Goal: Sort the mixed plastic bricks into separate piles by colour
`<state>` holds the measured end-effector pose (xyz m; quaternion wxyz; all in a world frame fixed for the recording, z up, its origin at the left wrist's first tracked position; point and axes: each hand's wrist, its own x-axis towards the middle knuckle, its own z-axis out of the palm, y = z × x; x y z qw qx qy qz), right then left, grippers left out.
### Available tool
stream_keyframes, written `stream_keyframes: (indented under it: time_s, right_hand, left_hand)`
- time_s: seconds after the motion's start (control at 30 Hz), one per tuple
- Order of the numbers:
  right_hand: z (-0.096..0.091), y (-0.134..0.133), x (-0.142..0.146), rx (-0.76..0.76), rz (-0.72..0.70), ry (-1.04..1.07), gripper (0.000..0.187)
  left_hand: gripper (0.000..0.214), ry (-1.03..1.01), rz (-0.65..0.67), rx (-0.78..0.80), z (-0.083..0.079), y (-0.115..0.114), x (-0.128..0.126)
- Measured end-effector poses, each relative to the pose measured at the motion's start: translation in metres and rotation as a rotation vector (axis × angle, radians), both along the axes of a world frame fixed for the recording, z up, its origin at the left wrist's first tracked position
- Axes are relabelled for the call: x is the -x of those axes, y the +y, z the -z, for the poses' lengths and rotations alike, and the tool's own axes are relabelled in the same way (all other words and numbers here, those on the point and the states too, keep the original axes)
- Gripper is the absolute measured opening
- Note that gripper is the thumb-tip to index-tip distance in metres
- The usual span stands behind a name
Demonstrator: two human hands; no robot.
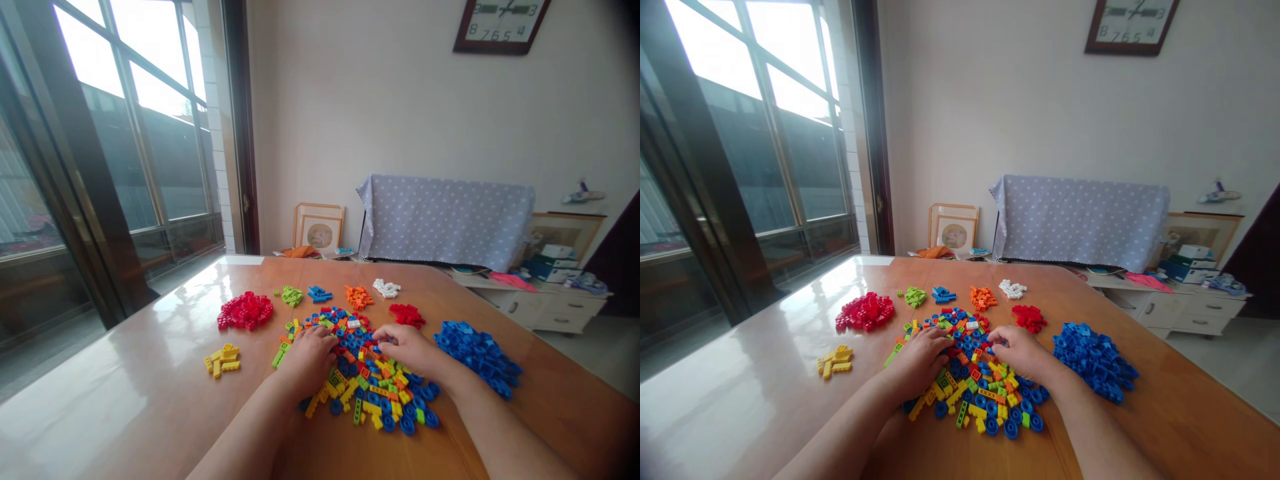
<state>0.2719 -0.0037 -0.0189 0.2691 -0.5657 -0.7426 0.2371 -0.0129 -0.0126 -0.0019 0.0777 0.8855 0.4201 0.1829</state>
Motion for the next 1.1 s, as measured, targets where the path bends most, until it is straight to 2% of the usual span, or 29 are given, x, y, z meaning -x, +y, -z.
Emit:
stream_keyframes:
  time_s: [0.17,0.5,0.77,0.9,1.0,1.1]
  right_hand:
    - [0.003,0.004,-0.012,-0.022,0.117,-0.098,0.019]
    - [-0.012,-0.008,0.009,-0.017,0.080,-0.365,0.011]
    - [-0.012,-0.008,0.017,-0.011,0.124,-0.416,0.013]
    - [-0.009,-0.008,0.021,-0.011,0.139,-0.353,0.013]
    - [-0.004,-0.005,0.019,-0.008,0.144,-0.194,0.003]
    - [-0.003,0.002,0.014,-0.003,0.168,-0.050,0.004]
  left_hand:
    - [0.033,0.018,0.006,0.034,-0.005,-0.001,-0.001]
    - [0.031,0.006,0.000,0.021,-0.004,-0.001,-0.001]
    - [0.030,-0.017,-0.006,-0.003,-0.001,-0.001,-0.001]
    - [0.029,-0.024,-0.011,-0.007,0.001,-0.001,-0.002]
    - [0.029,-0.043,0.000,-0.019,0.001,0.000,-0.001]
    - [0.030,-0.064,-0.007,-0.026,0.001,0.000,0.000]
